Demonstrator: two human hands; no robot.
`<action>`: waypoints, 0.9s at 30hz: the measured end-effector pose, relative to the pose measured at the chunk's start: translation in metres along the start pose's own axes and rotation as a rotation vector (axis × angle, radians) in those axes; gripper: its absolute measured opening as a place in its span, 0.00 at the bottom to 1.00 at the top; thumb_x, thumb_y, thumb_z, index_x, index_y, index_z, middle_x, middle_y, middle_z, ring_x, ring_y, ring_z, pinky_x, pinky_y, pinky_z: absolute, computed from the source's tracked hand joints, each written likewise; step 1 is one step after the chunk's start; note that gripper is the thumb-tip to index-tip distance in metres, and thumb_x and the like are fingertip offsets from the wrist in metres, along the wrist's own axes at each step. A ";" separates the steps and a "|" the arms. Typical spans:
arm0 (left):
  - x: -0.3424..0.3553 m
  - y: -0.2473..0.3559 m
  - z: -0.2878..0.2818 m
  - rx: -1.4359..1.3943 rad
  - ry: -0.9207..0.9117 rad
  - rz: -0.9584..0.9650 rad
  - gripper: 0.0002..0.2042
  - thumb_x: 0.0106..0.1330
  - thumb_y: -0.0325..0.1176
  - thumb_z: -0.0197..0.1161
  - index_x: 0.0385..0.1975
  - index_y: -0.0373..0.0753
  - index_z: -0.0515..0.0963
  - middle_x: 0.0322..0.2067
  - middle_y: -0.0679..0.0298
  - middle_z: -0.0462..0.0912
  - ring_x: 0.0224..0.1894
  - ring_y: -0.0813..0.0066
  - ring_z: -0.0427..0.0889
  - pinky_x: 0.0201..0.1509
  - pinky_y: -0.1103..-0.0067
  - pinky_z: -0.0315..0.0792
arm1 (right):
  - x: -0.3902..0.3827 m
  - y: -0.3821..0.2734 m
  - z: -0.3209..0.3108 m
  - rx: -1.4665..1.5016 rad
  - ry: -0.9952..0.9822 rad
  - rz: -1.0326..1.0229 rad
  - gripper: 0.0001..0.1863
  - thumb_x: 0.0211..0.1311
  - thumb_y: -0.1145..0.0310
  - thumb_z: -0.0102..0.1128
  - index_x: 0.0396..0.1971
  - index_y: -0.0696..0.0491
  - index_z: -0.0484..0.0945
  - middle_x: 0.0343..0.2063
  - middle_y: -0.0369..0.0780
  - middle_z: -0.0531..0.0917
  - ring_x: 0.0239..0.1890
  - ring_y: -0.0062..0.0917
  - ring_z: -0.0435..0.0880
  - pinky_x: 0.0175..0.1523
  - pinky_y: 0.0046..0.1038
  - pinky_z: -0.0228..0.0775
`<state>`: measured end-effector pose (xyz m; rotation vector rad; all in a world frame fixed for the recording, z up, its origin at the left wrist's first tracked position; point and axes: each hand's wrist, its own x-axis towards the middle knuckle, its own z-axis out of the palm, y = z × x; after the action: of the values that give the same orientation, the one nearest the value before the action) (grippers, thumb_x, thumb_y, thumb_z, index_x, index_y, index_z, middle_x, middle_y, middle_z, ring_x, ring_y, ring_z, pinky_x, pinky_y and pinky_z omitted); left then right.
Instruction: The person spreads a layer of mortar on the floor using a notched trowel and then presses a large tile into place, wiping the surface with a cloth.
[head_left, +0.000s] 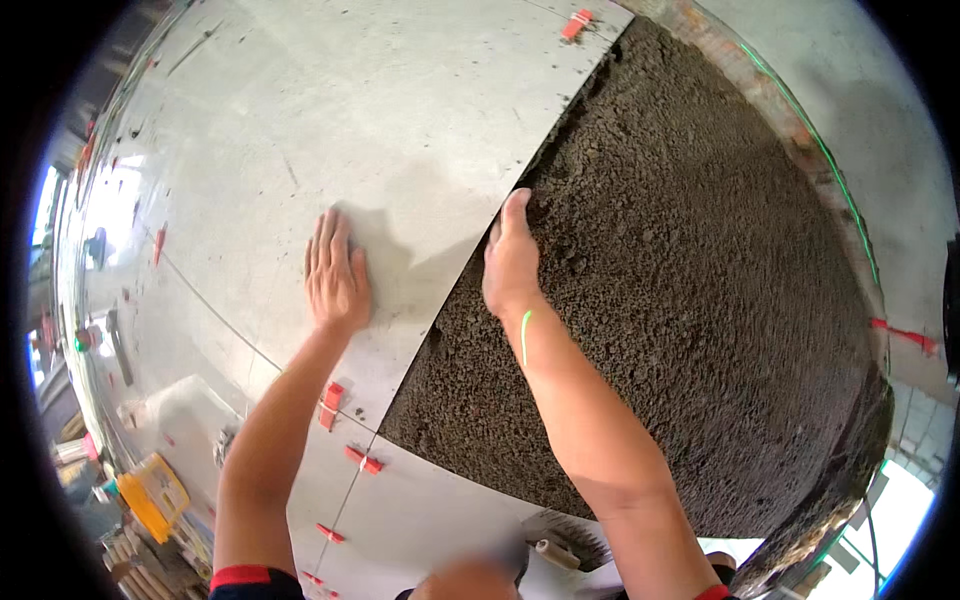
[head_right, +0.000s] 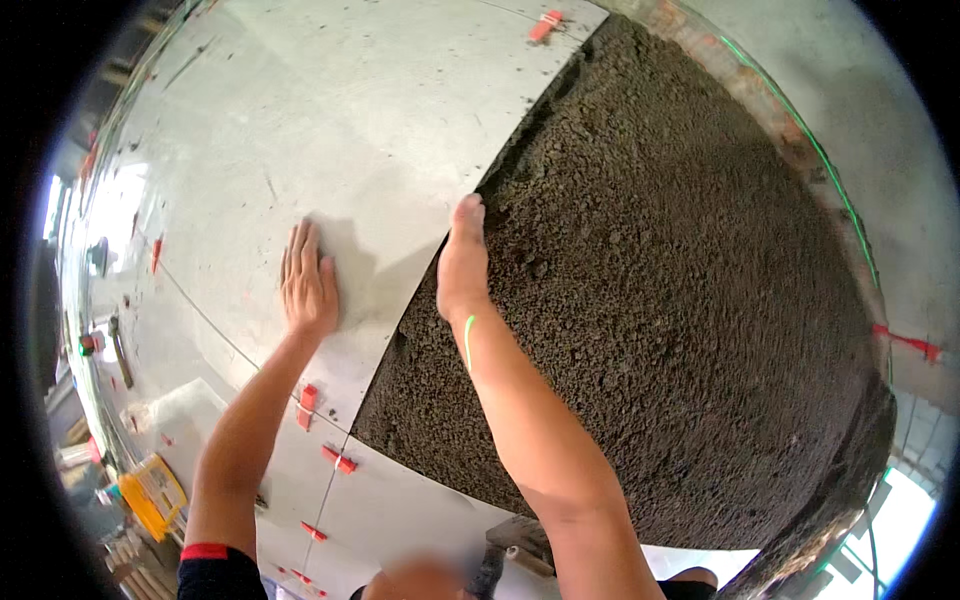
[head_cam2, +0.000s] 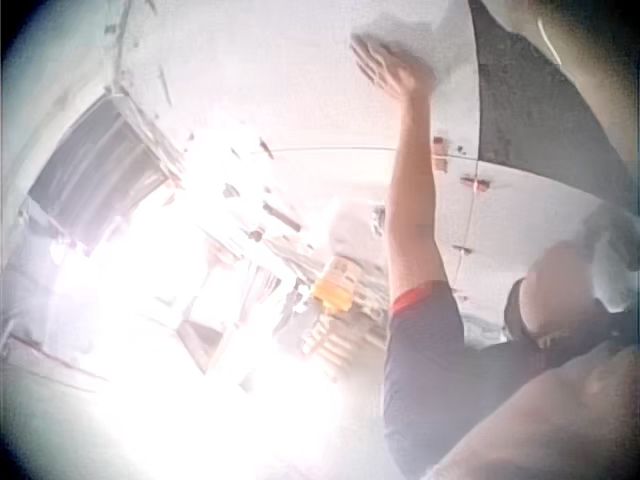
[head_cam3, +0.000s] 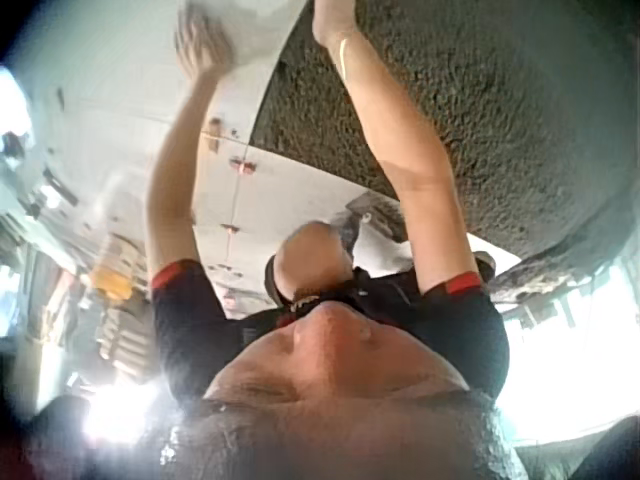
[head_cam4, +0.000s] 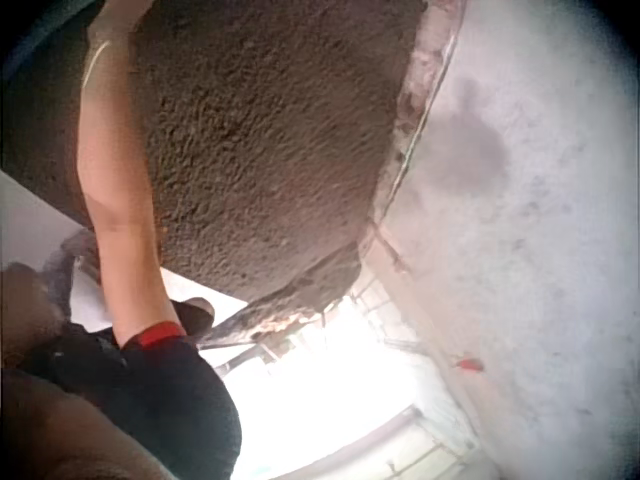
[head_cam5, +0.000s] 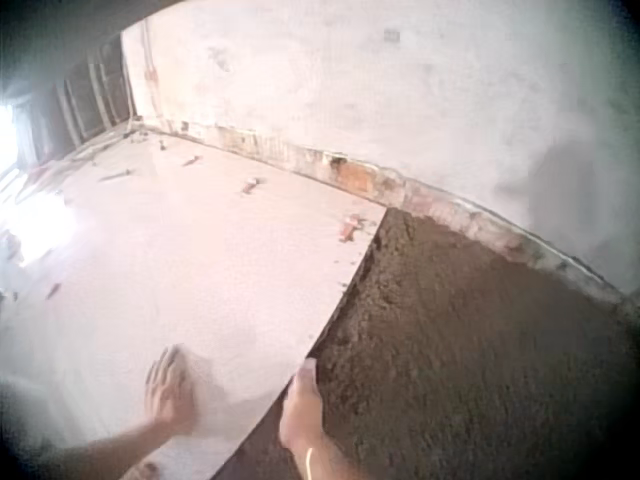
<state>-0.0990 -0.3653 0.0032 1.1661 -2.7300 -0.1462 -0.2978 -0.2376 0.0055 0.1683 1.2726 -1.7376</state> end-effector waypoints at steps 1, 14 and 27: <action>0.000 0.000 0.004 0.016 0.009 -0.013 0.26 0.78 0.41 0.44 0.72 0.37 0.60 0.75 0.55 0.57 0.78 0.55 0.52 0.80 0.61 0.47 | -0.003 0.006 0.006 -0.035 0.008 -0.014 0.52 0.73 0.32 0.37 0.77 0.59 0.35 0.79 0.44 0.38 0.81 0.32 0.35 0.81 0.30 0.28; 0.009 0.011 0.010 -0.034 -0.017 -0.021 0.27 0.77 0.41 0.46 0.73 0.38 0.58 0.75 0.56 0.58 0.78 0.56 0.52 0.80 0.60 0.45 | -0.043 -0.004 -0.009 -0.152 -0.086 -0.080 0.49 0.76 0.34 0.32 0.77 0.60 0.33 0.79 0.47 0.36 0.81 0.34 0.33 0.82 0.32 0.26; 0.012 0.017 0.013 -0.048 -0.016 -0.031 0.27 0.77 0.39 0.46 0.73 0.36 0.59 0.75 0.55 0.58 0.78 0.56 0.52 0.80 0.60 0.46 | -0.022 0.032 0.015 -0.159 0.002 -0.192 0.47 0.79 0.39 0.30 0.76 0.64 0.34 0.79 0.50 0.38 0.81 0.35 0.36 0.81 0.31 0.28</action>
<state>-0.1216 -0.3614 -0.0051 1.1990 -2.7072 -0.2251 -0.2561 -0.2371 0.0035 -0.0455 1.4618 -1.7864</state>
